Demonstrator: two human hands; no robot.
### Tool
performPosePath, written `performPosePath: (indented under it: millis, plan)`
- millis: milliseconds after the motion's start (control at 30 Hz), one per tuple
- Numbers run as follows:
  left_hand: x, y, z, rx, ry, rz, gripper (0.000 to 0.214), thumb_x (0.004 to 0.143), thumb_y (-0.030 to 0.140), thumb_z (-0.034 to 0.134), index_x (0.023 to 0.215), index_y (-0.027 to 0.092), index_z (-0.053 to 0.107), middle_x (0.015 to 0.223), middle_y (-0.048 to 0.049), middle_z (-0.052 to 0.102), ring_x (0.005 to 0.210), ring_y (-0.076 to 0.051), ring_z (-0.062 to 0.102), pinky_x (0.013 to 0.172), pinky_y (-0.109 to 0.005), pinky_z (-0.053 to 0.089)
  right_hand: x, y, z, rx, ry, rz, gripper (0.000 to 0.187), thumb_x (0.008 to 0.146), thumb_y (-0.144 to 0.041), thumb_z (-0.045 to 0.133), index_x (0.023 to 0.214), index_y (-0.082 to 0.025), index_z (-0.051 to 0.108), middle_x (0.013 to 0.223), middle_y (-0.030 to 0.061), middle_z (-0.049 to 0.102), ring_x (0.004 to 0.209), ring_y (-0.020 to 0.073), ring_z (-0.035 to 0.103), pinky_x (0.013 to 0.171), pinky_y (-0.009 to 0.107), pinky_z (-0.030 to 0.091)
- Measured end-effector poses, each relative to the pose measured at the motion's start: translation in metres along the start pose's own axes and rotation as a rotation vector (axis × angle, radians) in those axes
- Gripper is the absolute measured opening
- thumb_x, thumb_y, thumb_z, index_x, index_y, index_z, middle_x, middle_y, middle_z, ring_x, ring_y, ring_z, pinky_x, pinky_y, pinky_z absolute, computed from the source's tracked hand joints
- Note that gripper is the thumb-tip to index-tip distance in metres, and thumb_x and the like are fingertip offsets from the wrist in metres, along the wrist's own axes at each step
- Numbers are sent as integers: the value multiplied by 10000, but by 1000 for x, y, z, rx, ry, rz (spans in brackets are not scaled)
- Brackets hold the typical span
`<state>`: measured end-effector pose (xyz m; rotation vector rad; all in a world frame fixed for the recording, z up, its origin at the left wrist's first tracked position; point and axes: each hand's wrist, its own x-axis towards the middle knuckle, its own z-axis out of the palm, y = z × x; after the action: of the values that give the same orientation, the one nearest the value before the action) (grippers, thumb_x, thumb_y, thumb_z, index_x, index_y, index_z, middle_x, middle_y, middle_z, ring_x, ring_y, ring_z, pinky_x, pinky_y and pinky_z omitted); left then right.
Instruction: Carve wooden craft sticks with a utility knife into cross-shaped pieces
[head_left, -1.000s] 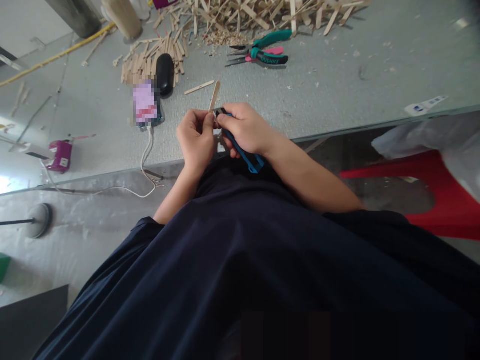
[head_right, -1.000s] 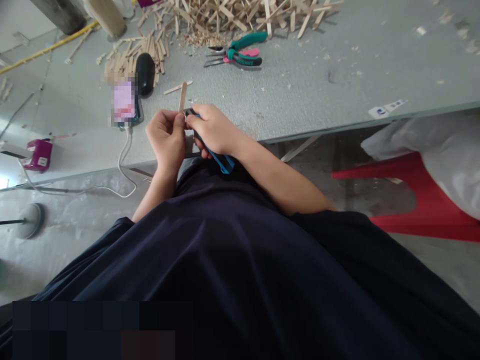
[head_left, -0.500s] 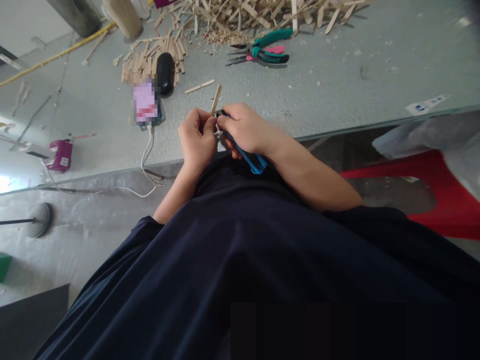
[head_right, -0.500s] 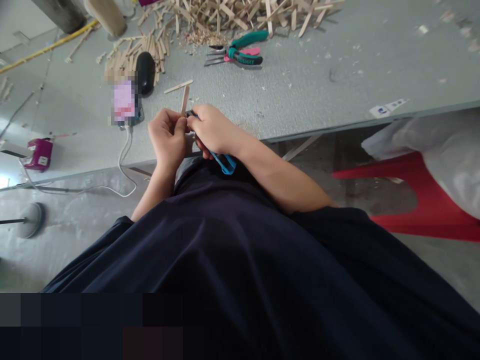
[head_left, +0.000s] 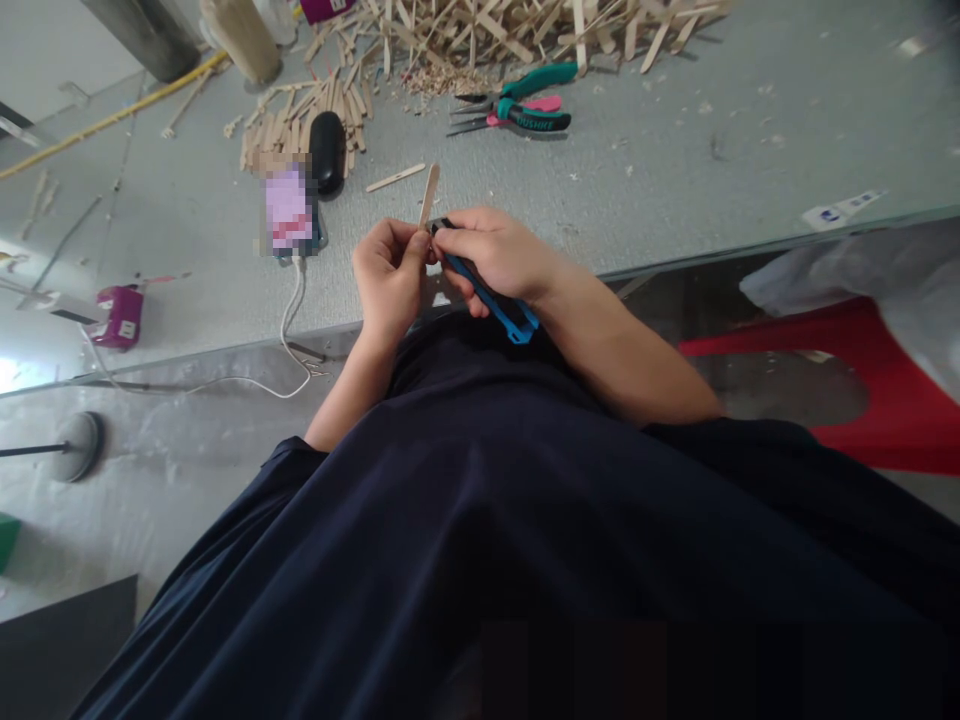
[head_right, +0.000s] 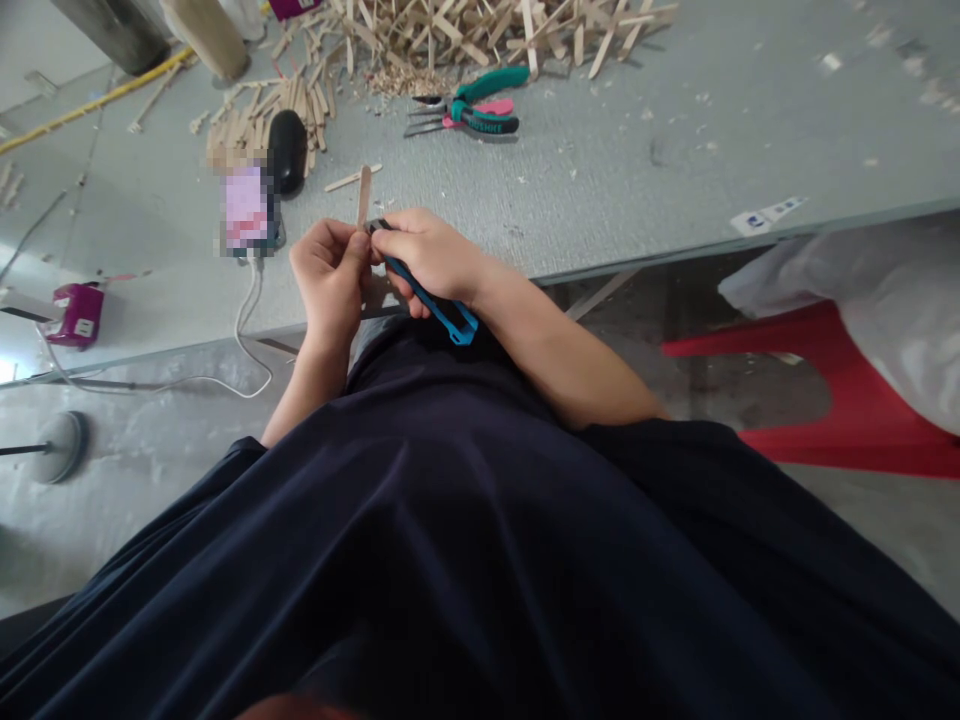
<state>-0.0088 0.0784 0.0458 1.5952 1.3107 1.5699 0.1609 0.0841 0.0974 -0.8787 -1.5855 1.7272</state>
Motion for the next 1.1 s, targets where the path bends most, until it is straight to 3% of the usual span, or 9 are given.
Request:
performPosePath:
  millis: [167, 400, 600, 700, 833, 1100]
  plan:
    - [0, -2, 0, -24, -2, 24, 336, 1085, 384, 796, 810, 243, 663, 751, 20, 724, 568, -98, 636, 552, -250, 523, 0, 0, -6, 12, -43, 15, 227, 1105, -325, 500, 899, -257, 567, 505, -50, 558, 341, 153, 521, 324, 256, 393]
    - [-1, -7, -1, -60, 23, 31, 347, 1072, 447, 813, 823, 244, 681, 719, 26, 721, 523, -87, 601, 516, -240, 487, -1, 3, -8, 67, -42, -36, 243, 1113, -324, 504, 886, -258, 562, 506, -58, 566, 358, 133, 514, 353, 238, 392]
    - [-2, -9, -2, -83, 42, 64, 369, 1064, 516, 815, 840, 246, 701, 748, 16, 751, 559, -97, 645, 549, -246, 526, -1, 3, -2, 19, 26, -17, 251, 1106, -361, 533, 885, -252, 575, 506, -42, 567, 355, 144, 532, 335, 248, 393]
    - [-2, -10, -2, -109, 38, 104, 358, 1057, 522, 822, 856, 248, 711, 763, 14, 759, 646, -121, 721, 641, -262, 597, -1, 3, 2, -1, 47, -3, 235, 1110, -354, 523, 902, -257, 574, 508, -38, 572, 370, 149, 536, 341, 250, 402]
    - [-3, -11, -2, -85, 50, 109, 312, 1069, 448, 816, 863, 242, 705, 771, 19, 754, 713, -128, 758, 706, -266, 617, -1, 3, 6, -23, 83, -19, 227, 1100, -321, 509, 888, -263, 568, 496, -35, 569, 375, 150, 525, 337, 249, 382]
    - [-10, 0, 3, 86, 139, 122, 223, 1068, 120, 718, 880, 236, 694, 785, 39, 757, 735, -110, 726, 734, -260, 544, -2, 5, 12, -73, 120, -50, 250, 1103, -274, 458, 862, -272, 525, 506, -32, 552, 377, 161, 513, 359, 270, 359]
